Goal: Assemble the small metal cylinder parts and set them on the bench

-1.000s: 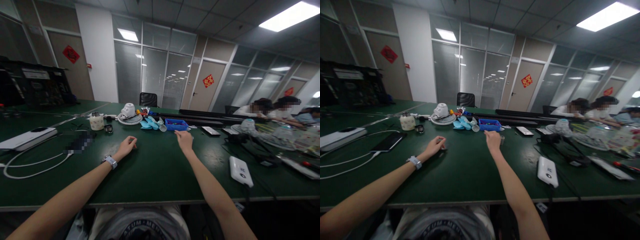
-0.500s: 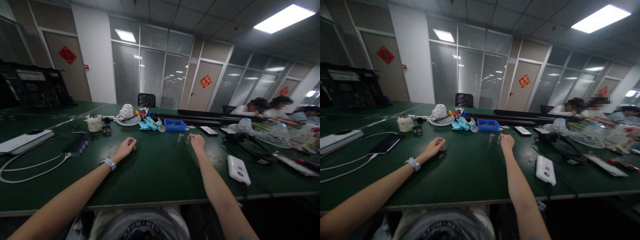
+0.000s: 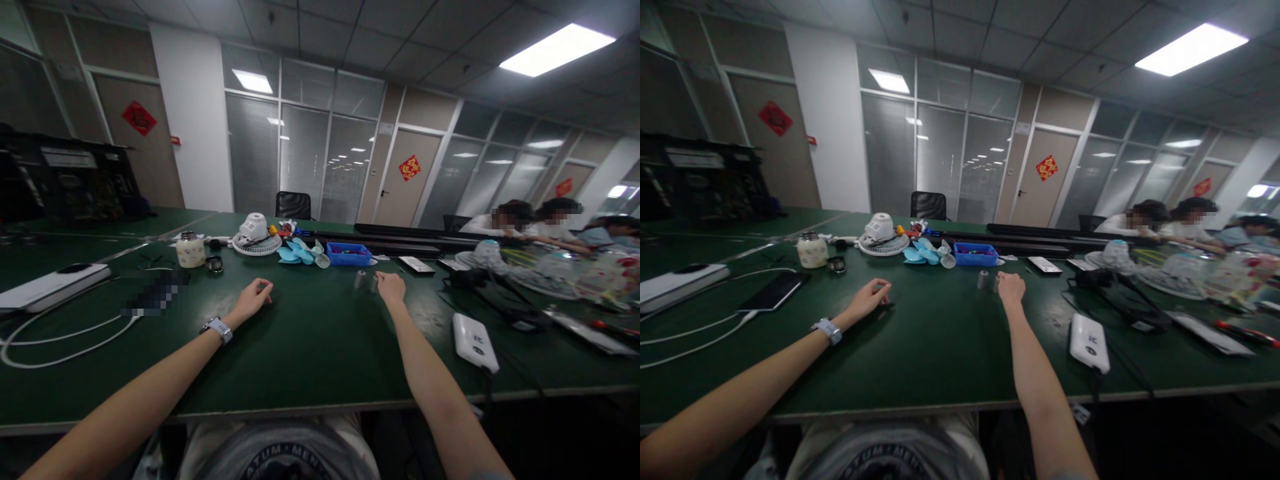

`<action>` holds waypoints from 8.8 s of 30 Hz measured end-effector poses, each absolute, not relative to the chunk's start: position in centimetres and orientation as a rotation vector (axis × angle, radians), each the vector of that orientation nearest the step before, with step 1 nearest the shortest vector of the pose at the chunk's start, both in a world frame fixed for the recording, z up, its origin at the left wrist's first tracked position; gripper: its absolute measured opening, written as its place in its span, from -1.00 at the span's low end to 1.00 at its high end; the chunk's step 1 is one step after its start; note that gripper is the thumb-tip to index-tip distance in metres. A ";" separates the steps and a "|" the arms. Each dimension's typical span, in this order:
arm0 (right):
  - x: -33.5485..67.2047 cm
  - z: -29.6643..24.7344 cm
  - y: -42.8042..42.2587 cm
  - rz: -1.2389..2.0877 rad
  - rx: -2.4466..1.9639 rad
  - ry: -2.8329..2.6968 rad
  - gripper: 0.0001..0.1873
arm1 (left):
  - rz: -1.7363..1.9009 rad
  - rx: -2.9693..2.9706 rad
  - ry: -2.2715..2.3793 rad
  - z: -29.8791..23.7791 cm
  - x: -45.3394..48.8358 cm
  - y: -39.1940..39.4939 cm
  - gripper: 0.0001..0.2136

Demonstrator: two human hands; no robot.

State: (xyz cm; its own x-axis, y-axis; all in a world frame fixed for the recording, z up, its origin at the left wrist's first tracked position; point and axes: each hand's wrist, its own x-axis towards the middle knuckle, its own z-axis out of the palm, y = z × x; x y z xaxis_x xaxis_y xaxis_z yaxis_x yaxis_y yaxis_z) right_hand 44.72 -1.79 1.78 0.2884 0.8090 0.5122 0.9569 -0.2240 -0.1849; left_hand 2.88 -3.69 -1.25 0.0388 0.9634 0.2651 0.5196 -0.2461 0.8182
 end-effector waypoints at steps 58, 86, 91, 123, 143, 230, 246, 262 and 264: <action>25.0 -0.2 -8.6 0.100 -1.145 -2.057 -0.59 | 0.840 1.826 1.140 0.1 2.8 -4.9 -0.45; 25.5 -0.6 -8.1 0.797 -1.046 -1.853 -0.53 | 1.101 1.777 1.264 0.2 4.1 -5.3 -0.65; 25.7 -0.5 -6.9 1.242 -1.073 -1.506 -0.58 | 1.072 1.818 1.262 0.3 3.9 -5.3 -0.67; 31.7 0.4 -4.3 -0.126 -1.592 -1.569 -0.33 | 0.995 2.093 1.412 -0.6 3.5 -4.3 -0.85; 28.5 2.4 -5.4 -0.245 -1.437 -2.000 -0.70 | 0.950 2.106 1.409 -0.2 3.6 -4.9 -0.80; 32.2 4.3 -5.6 0.100 -1.397 -1.921 -0.50 | 0.983 2.196 1.318 -0.3 4.6 -6.1 -0.75; 24.2 -0.3 -8.5 0.374 -1.192 -2.098 -0.56 | 1.459 2.234 1.162 2.9 6.0 -9.1 -0.57; 24.2 -0.6 -8.8 0.349 -1.180 -2.173 -0.59 | 1.222 2.294 1.117 3.6 5.6 -9.5 -0.59; 24.2 -0.6 -8.8 0.349 -1.175 -2.178 -0.58 | 1.212 2.299 1.109 3.7 5.6 -9.5 -0.61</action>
